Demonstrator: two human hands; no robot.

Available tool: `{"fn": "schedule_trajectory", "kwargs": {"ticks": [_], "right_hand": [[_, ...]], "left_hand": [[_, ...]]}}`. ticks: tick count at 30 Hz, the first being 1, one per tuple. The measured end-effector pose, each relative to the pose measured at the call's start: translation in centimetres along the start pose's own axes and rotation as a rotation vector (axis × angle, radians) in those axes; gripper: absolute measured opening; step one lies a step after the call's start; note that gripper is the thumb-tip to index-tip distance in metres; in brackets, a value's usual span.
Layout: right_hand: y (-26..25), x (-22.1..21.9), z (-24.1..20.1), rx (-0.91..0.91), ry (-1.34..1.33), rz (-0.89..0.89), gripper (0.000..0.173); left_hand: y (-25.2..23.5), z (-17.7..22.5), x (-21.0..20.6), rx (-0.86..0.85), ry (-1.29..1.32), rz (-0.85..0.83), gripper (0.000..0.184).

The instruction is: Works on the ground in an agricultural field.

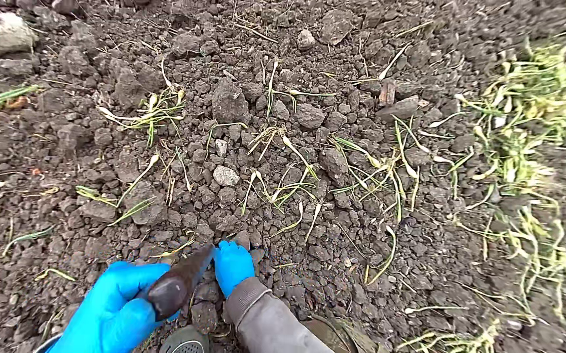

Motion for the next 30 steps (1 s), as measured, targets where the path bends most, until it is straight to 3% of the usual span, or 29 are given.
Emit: {"fn": "schedule_trajectory", "kwargs": {"ticks": [2,3,5,6,8,11,13,17,20,23,25,27,30], "right_hand": [[0.7,0.2,0.4,0.059,-0.017,0.019,0.04],[1.0,0.5,1.3,0.094,-0.034,0.156,0.04],[0.1,1.7,3.8,0.119,-0.02,0.605,0.035],[-1.1,3.2,5.0,0.049,-0.003,0.684,0.041],[-3.9,7.1,6.7,-0.144,0.003,0.535,0.052],[-6.4,10.2,7.5,-0.169,0.056,0.342,0.058],[-5.9,10.3,7.9,-0.087,0.046,0.403,0.05],[-3.0,7.2,7.4,0.187,-0.094,0.761,0.022],[0.0,3.7,6.0,0.219,-0.171,0.721,0.03],[1.1,2.0,5.9,0.151,-0.172,0.63,0.027],[1.4,2.1,6.1,0.068,-0.2,0.603,0.028],[1.5,3.3,6.0,0.051,-0.218,0.628,0.026],[1.0,6.2,4.8,0.067,-0.169,0.6,0.024]], "left_hand": [[0.6,1.1,1.1,-0.081,0.03,0.017,0.052],[0.5,0.2,1.5,-0.095,0.045,0.028,0.052],[-0.3,-2.4,1.2,-0.068,-0.017,0.106,0.054],[-0.6,-3.2,1.0,-0.054,-0.049,0.122,0.056],[-1.1,-2.7,0.6,-0.021,-0.072,0.138,0.059],[-1.4,-0.5,0.6,-0.053,-0.054,0.111,0.059],[-1.4,-1.3,0.3,-0.088,-0.03,0.117,0.061],[-2.1,-3.4,1.0,0.06,-0.048,0.142,0.063],[-3.0,-0.5,2.4,0.091,-0.025,0.105,0.061],[-3.0,2.9,3.7,-0.12,0.07,0.004,0.064],[-3.6,4.0,3.2,-0.158,0.076,-0.041,0.058],[-5.4,2.5,0.9,-0.044,-0.033,0.008,0.054],[-7.7,-3.3,-1.1,0.185,-0.173,0.022,0.053]]}}
Point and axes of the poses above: each hand's wrist, its own y-axis away from the middle knuckle, its own x-axis out of the back of the hand, z = x × y, the point moved 2 cm from there along -y, towards the middle knuckle, and after that the axes turned 9 degrees about z, right-handed, at the moved point
